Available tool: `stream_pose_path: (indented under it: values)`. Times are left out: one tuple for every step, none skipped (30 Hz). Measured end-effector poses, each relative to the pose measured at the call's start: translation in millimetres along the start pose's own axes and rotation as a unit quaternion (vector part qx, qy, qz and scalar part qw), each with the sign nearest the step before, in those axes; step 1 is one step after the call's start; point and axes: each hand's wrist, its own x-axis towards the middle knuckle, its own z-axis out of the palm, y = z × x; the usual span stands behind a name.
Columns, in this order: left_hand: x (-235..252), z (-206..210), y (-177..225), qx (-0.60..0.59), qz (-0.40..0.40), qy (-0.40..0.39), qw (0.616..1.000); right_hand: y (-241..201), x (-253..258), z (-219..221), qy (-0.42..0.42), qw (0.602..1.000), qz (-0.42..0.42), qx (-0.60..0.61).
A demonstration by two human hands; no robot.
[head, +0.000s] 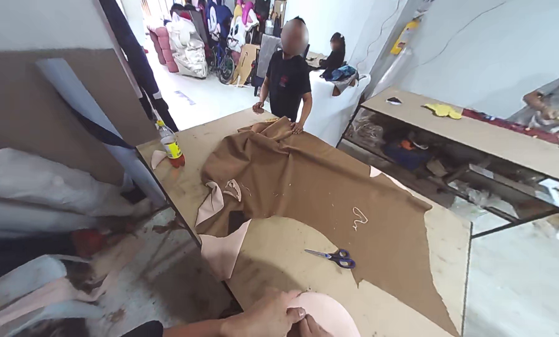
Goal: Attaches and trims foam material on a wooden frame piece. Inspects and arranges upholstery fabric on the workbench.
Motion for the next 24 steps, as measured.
stream_pose_path:
  values:
    - [-0.3,-2.4,1.4,0.004,0.011,-0.008,1.000,9.0,2.2,-6.6,-0.007,0.999,-0.042,0.008]
    - [0.3,-5.7,4.4,0.007,0.019,-0.016,1.000,16.5,5.0,-14.6,-0.013,0.997,-0.076,0.009]
    - [0.7,-8.1,7.9,0.006,0.026,-0.023,0.999,20.7,6.2,-18.6,-0.007,0.995,-0.096,0.003]
    - [1.4,-9.4,10.4,0.003,0.027,-0.027,0.999,20.7,5.5,-18.1,0.006,0.995,-0.098,-0.003]
    - [1.7,-8.6,10.6,0.001,0.024,-0.025,0.999,15.7,2.7,-13.6,0.019,0.997,-0.081,-0.009]
    - [2.4,-7.7,9.4,-0.003,0.018,-0.020,1.000,7.7,0.0,-7.1,0.033,0.998,-0.050,-0.011]
    - [2.6,-7.2,6.8,-0.007,0.014,-0.012,1.000,0.0,-0.6,0.1,0.044,0.999,-0.022,-0.018]
    - [3.1,-6.9,3.9,-0.010,0.010,-0.005,1.000,-2.5,0.7,5.3,0.050,0.998,-0.012,-0.021]
    - [3.8,-6.9,1.5,-0.013,0.010,-0.003,1.000,1.0,3.2,5.9,0.045,0.999,-0.023,-0.014]
    - [3.3,-8.0,0.0,-0.011,0.012,-0.004,1.000,7.8,5.6,2.2,0.031,0.998,-0.051,0.006]
    - [2.7,-11.8,1.1,-0.011,0.015,-0.013,1.000,16.2,9.1,-4.7,0.010,0.996,-0.086,0.024]
    - [3.5,-15.6,4.0,-0.012,0.017,-0.025,0.999,23.7,11.5,-12.6,-0.005,0.993,-0.118,0.024]
    - [5.8,-18.2,7.5,-0.014,0.021,-0.033,0.999,28.7,12.7,-19.0,-0.012,0.990,-0.141,0.013]
    - [7.8,-19.8,9.7,-0.018,0.019,-0.037,0.999,29.8,11.9,-21.1,-0.004,0.989,-0.148,-0.003]
    - [9.7,-20.9,9.8,-0.023,0.016,-0.035,0.999,27.1,8.8,-18.1,0.015,0.991,-0.136,-0.016]
    - [12.6,-21.8,7.5,-0.025,0.010,-0.023,0.999,22.0,5.1,-11.8,0.040,0.994,-0.104,-0.024]
    - [15.5,-21.4,2.5,-0.025,0.005,-0.008,1.000,16.0,0.7,-2.2,0.070,0.996,-0.057,-0.019]
    - [17.6,-20.9,-2.7,-0.029,-0.001,0.004,1.000,10.8,-2.1,7.2,0.108,0.994,-0.010,0.004]
    - [18.4,-20.0,-7.0,-0.034,-0.006,0.015,0.999,6.3,-2.5,15.0,0.155,0.987,0.029,0.040]
    - [17.8,-17.8,-9.3,-0.037,-0.013,0.025,0.999,1.6,-2.7,19.0,0.192,0.976,0.058,0.079]
    - [17.4,-15.8,-9.7,-0.038,-0.021,0.033,0.999,-2.7,-1.7,20.2,0.217,0.967,0.074,0.110]
    - [17.5,-14.4,-9.2,-0.036,-0.026,0.038,0.998,-5.5,-0.9,21.7,0.230,0.961,0.077,0.132]
    - [18.2,-14.6,-7.9,-0.032,-0.030,0.035,0.998,-6.5,-0.2,24.8,0.236,0.959,0.080,0.135]
    - [19.4,-15.7,-5.7,-0.025,-0.029,0.032,0.999,-5.4,1.5,26.3,0.237,0.960,0.083,0.122]
